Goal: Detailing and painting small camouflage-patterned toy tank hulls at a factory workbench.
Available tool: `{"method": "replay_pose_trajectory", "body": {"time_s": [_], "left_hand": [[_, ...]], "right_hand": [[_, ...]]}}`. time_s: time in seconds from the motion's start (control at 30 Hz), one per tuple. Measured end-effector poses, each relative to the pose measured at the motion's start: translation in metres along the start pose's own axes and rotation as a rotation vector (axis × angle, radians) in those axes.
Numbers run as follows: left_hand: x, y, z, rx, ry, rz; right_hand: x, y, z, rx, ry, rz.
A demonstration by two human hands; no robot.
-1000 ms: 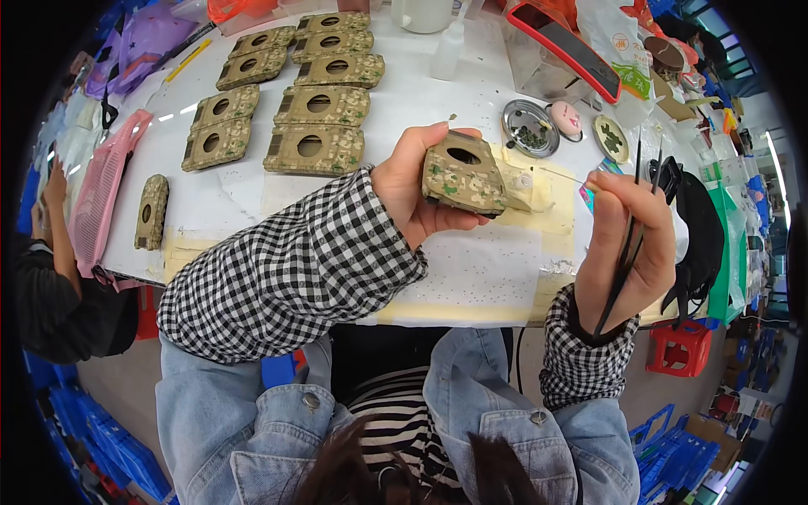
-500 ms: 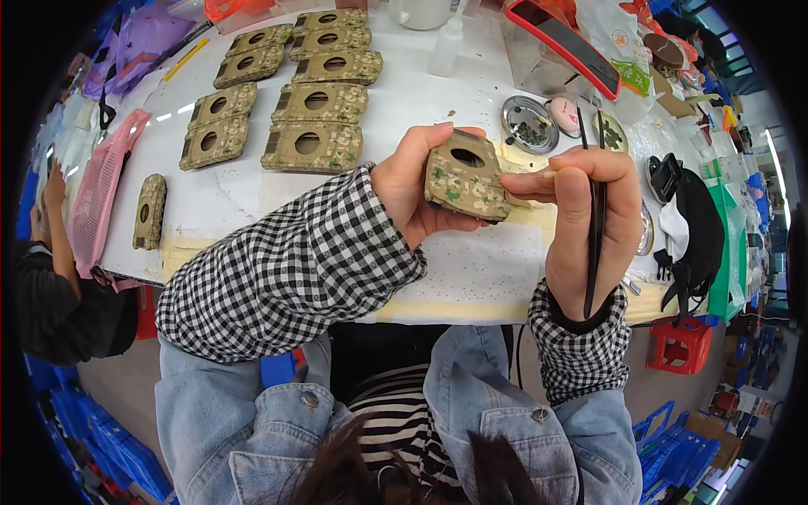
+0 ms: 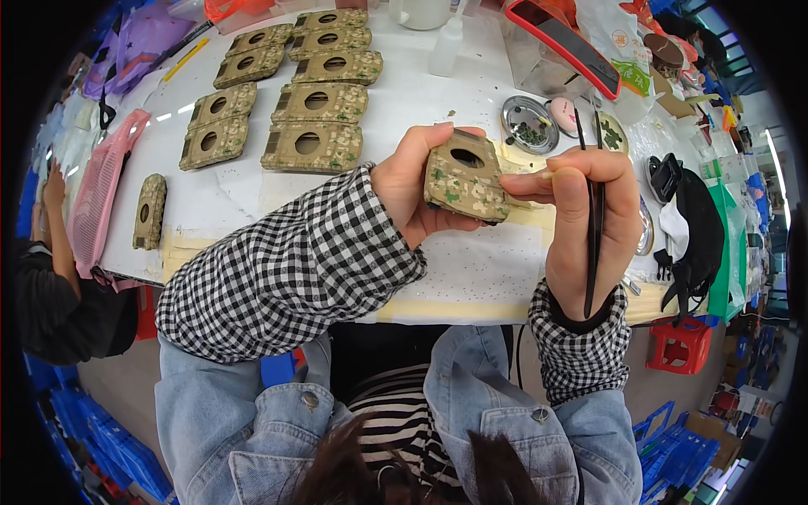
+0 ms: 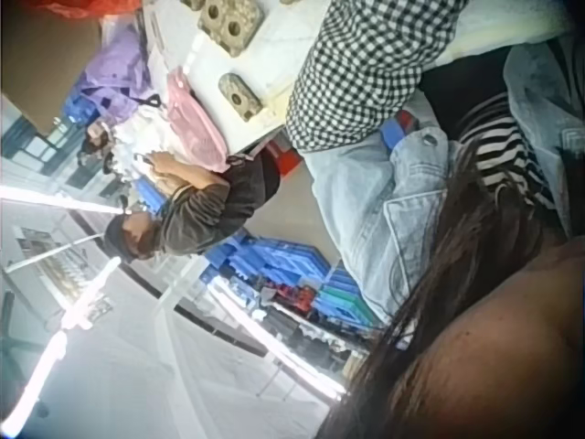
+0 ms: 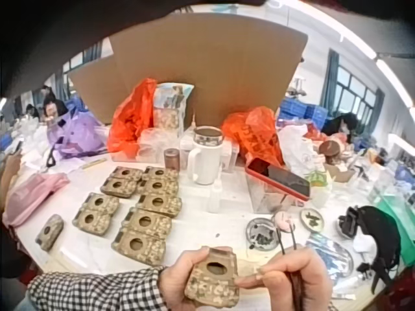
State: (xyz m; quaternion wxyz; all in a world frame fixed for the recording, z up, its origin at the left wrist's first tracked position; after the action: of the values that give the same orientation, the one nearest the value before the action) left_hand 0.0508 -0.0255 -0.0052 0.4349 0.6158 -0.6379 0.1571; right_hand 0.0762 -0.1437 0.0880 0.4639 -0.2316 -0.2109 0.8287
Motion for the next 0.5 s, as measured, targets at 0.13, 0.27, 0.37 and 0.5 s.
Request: {"method": "replay_pose_trajectory", "body": {"time_s": [0.13, 0.27, 0.37, 0.5], "left_hand": [[-0.0015, 0.0000, 0.0002, 0.001, 0.001, -0.005], [-0.0001, 0.0009, -0.0008, 0.000, -0.008, -0.011], [-0.0004, 0.0009, -0.0006, 0.001, -0.008, -0.004], [0.0001, 0.0019, -0.0011, -0.002, -0.004, -0.010]], "right_hand": [[0.0003, 0.0002, -0.0020, 0.047, -0.033, -0.021], [-0.0005, 0.0001, -0.0026, 0.060, -0.018, -0.015], [0.0000, 0.0000, -0.0021, 0.067, -0.019, -0.021], [-0.0041, 0.0009, -0.0056, 0.079, -0.090, -0.077]]}}
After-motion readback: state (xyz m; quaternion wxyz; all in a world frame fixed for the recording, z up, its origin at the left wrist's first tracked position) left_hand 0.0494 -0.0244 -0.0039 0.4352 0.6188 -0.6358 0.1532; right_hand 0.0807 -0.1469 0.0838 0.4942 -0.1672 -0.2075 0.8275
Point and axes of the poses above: each hand's wrist, its own y-axis away from the middle knuckle, its own x-axis out of the palm, z = x × y, the point moved 7 cm from there along -y, towards the middle knuckle, and after that the axes turned 4 degrees about -x, right-handed, at the moved point
